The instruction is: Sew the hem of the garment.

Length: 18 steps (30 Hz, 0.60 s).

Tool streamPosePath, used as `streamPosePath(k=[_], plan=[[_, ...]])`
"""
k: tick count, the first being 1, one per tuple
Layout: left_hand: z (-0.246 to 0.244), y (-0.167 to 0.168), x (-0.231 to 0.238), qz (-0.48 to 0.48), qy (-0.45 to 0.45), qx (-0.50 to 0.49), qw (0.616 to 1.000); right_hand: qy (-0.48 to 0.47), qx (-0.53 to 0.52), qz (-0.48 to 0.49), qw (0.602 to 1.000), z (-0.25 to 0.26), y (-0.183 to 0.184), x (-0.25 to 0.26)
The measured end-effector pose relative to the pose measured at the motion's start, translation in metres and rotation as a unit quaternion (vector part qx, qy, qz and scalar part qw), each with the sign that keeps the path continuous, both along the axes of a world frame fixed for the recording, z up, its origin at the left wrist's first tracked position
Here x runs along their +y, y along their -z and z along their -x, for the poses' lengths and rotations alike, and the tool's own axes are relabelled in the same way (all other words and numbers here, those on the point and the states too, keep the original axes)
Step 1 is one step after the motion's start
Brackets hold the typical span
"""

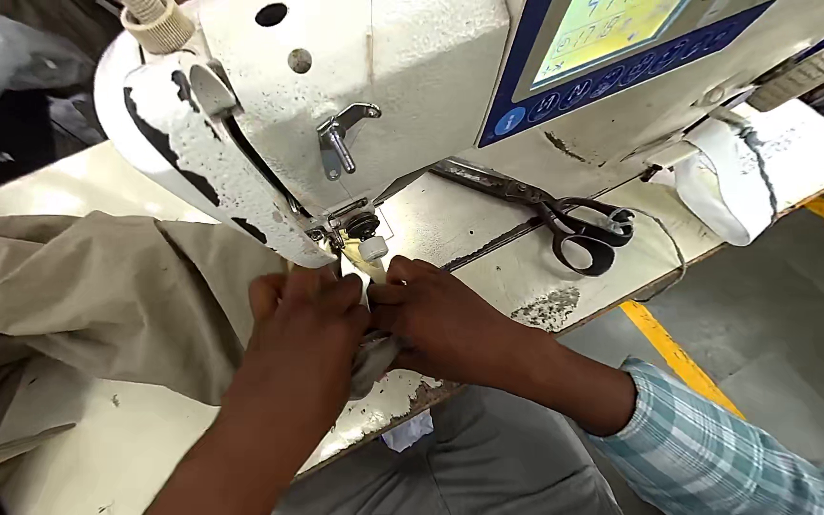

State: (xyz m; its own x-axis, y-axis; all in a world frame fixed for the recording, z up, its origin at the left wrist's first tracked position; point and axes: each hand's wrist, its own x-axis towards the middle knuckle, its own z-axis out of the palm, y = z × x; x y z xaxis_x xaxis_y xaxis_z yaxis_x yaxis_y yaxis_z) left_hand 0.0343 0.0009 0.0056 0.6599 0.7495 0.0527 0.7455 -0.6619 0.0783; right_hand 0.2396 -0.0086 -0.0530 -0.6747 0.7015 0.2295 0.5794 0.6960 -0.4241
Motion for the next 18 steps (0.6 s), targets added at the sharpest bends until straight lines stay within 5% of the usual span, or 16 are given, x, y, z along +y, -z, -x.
streamPosePath(k=[9, 13, 18], plan=[[0.006, 0.03, 0.008, -0.042, -0.105, -0.084, 0.99, -0.05, 0.134, 0.052, 0.988, -0.003, -0.001, -0.006], [0.005, 0.035, 0.006, -0.067, -0.065, -0.079, 0.992, 0.11, 0.214, 0.153, 0.958, -0.019, -0.015, 0.028], [-0.015, 0.032, -0.002, -0.105, -0.051, -0.017, 0.993, 0.231, 0.057, 0.172, 0.956, 0.006, -0.027, 0.077]])
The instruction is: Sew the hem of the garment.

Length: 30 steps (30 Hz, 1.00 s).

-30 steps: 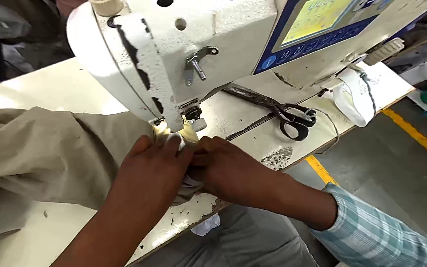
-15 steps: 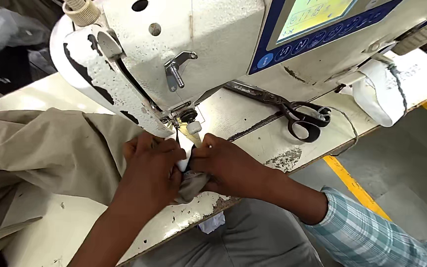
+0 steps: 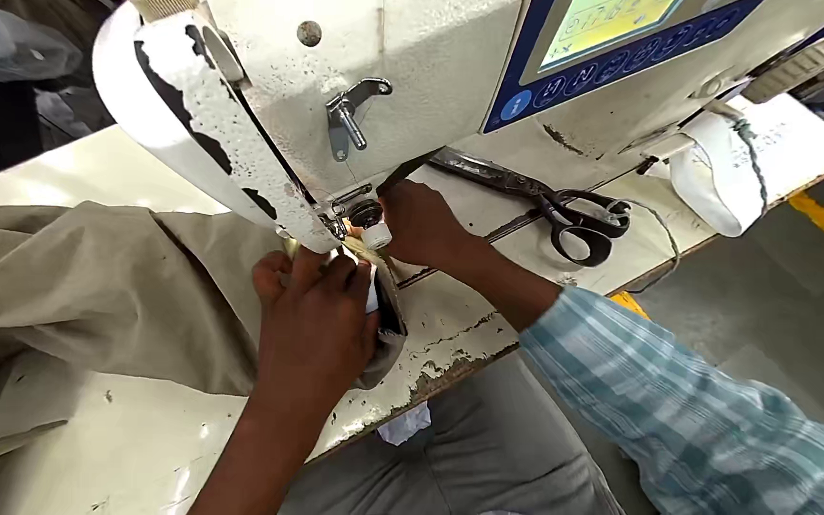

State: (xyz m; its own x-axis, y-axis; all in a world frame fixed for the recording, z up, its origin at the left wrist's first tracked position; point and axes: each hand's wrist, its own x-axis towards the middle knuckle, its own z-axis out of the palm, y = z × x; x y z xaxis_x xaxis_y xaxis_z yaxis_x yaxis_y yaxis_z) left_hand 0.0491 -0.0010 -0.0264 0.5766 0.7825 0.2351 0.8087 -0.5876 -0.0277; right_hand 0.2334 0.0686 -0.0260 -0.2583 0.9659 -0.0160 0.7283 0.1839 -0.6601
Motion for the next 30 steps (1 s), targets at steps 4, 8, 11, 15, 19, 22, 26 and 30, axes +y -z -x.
streamPosePath(k=[4, 8, 11, 15, 19, 22, 26, 30], plan=[[0.004, 0.008, 0.002, 0.025, 0.011, -0.042, 0.999, 0.028, 0.038, -0.023, 0.999, 0.001, 0.01, 0.0], [0.015, 0.005, 0.012, 0.067, 0.01, -0.101, 0.993, 0.027, 0.102, -0.019, 0.994, -0.013, 0.001, -0.042], [0.018, 0.004, 0.019, 0.097, 0.027, -0.124, 0.987, 0.011, -0.008, 0.02, 1.0, -0.005, -0.008, -0.069], [0.019, 0.004, 0.021, 0.127, 0.013, -0.153, 0.98, 0.026, -0.11, -0.015, 0.993, 0.006, -0.002, -0.063], [0.013, 0.009, 0.021, 0.106, -0.016, -0.155, 0.982, 0.031, -0.122, -0.002, 0.992, 0.005, 0.002, -0.054], [0.01, 0.012, 0.02, 0.074, -0.024, -0.144, 0.987, 0.032, -0.103, 0.019, 0.994, -0.001, 0.006, -0.053], [0.015, 0.004, 0.019, 0.062, -0.016, -0.103, 0.993, 0.036, -0.097, 0.023, 0.994, -0.005, 0.008, -0.052], [0.015, 0.001, 0.018, 0.085, 0.015, -0.056, 0.995, 0.045, -0.108, -0.001, 0.993, -0.003, 0.006, -0.056]])
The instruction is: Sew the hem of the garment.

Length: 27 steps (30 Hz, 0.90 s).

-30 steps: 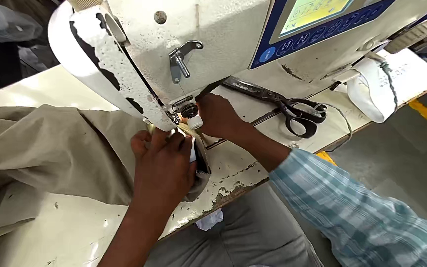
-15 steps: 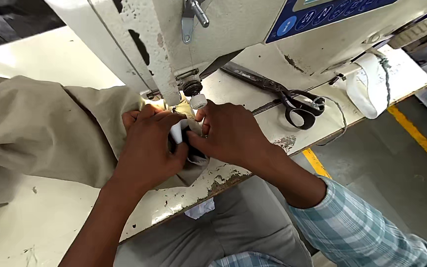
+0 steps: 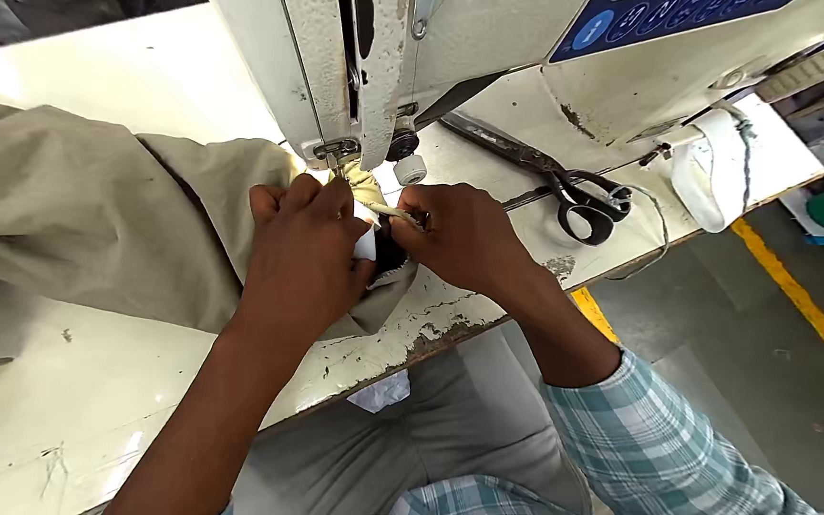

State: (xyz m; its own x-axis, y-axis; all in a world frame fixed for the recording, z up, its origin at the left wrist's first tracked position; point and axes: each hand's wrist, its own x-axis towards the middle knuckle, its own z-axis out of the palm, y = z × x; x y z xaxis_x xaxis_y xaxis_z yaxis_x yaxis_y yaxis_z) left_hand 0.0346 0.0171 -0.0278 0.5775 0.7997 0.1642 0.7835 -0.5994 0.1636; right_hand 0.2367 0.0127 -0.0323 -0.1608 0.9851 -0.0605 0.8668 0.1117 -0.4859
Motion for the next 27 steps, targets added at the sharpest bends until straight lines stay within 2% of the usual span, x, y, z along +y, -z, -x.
streamPosePath(k=[3, 9, 11, 13, 16, 19, 23, 27], plan=[[-0.001, -0.001, -0.004, 0.009, 0.004, 0.011, 1.0, 0.014, -0.007, -0.036, 0.999, 0.005, -0.005, -0.004], [-0.007, -0.007, -0.001, 0.033, 0.037, 0.047, 0.998, -0.025, 0.002, -0.122, 0.992, 0.012, -0.006, -0.009], [-0.005, -0.009, 0.006, 0.037, 0.055, 0.039, 0.997, -0.074, 0.041, -0.174, 0.981, 0.001, -0.01, -0.016], [-0.004, -0.013, 0.011, 0.057, 0.065, 0.032, 0.996, -0.184, 0.079, -0.177, 0.964, -0.015, -0.02, -0.029], [-0.001, -0.021, 0.019, 0.106, 0.071, 0.039, 0.991, -0.329, 0.004, -0.114, 0.938, -0.032, -0.018, -0.038], [-0.001, -0.03, 0.029, 0.161, 0.082, 0.042, 0.983, -0.375, -0.062, -0.135, 0.915, -0.026, -0.002, -0.025], [-0.005, -0.039, 0.039, 0.21, 0.071, 0.054, 0.974, -0.416, 0.019, -0.252, 0.873, -0.02, 0.013, 0.009], [-0.004, -0.04, 0.037, 0.22, 0.062, 0.033, 0.973, -0.406, 0.032, -0.217, 0.887, -0.022, 0.013, 0.011]])
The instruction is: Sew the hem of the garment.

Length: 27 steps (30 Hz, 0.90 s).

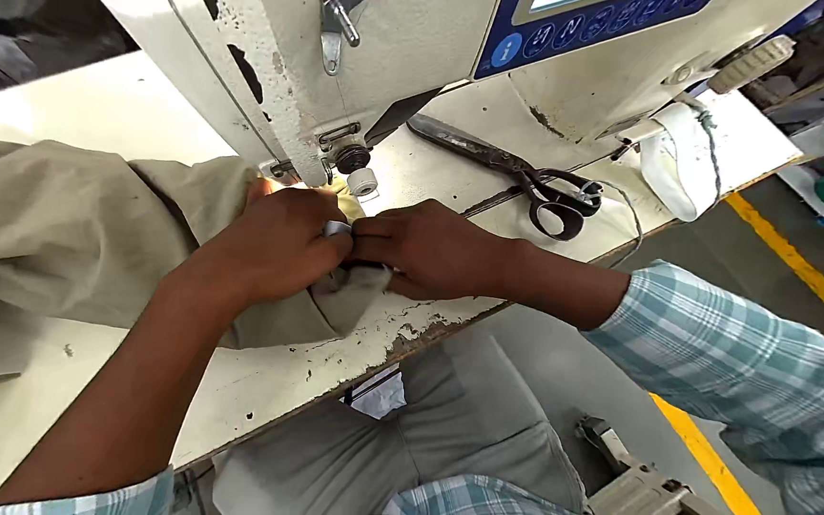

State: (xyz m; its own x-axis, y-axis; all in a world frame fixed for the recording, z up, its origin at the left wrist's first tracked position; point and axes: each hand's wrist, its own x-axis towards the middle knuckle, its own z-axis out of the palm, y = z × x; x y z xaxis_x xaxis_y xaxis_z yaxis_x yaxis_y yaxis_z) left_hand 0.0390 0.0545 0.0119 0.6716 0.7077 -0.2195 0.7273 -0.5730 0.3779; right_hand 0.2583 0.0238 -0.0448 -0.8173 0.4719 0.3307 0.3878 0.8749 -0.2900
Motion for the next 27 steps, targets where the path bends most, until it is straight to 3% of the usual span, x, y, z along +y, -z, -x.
streamPosePath(k=[4, 7, 15, 18, 20, 27], plan=[[-0.003, 0.002, -0.008, -0.029, 0.012, -0.019, 0.999, 0.025, 0.041, 0.003, 0.999, 0.005, 0.011, -0.009], [-0.004, 0.002, -0.009, -0.029, 0.002, 0.0, 1.0, 0.03, 0.087, 0.077, 0.993, 0.003, 0.016, -0.004], [-0.001, 0.002, 0.005, 0.004, 0.005, -0.011, 1.0, -0.031, 0.013, 0.272, 0.962, 0.0, -0.013, 0.037], [-0.002, 0.0, 0.006, 0.016, -0.001, -0.008, 1.0, 0.013, -0.019, 0.339, 0.941, 0.0, -0.022, 0.031], [-0.004, -0.001, 0.006, 0.017, -0.005, 0.003, 1.0, 0.047, -0.011, 0.324, 0.945, 0.001, -0.02, 0.021], [0.0, 0.002, 0.004, 0.028, 0.006, -0.006, 1.0, 0.11, 0.045, 0.101, 0.988, 0.014, 0.005, -0.011]])
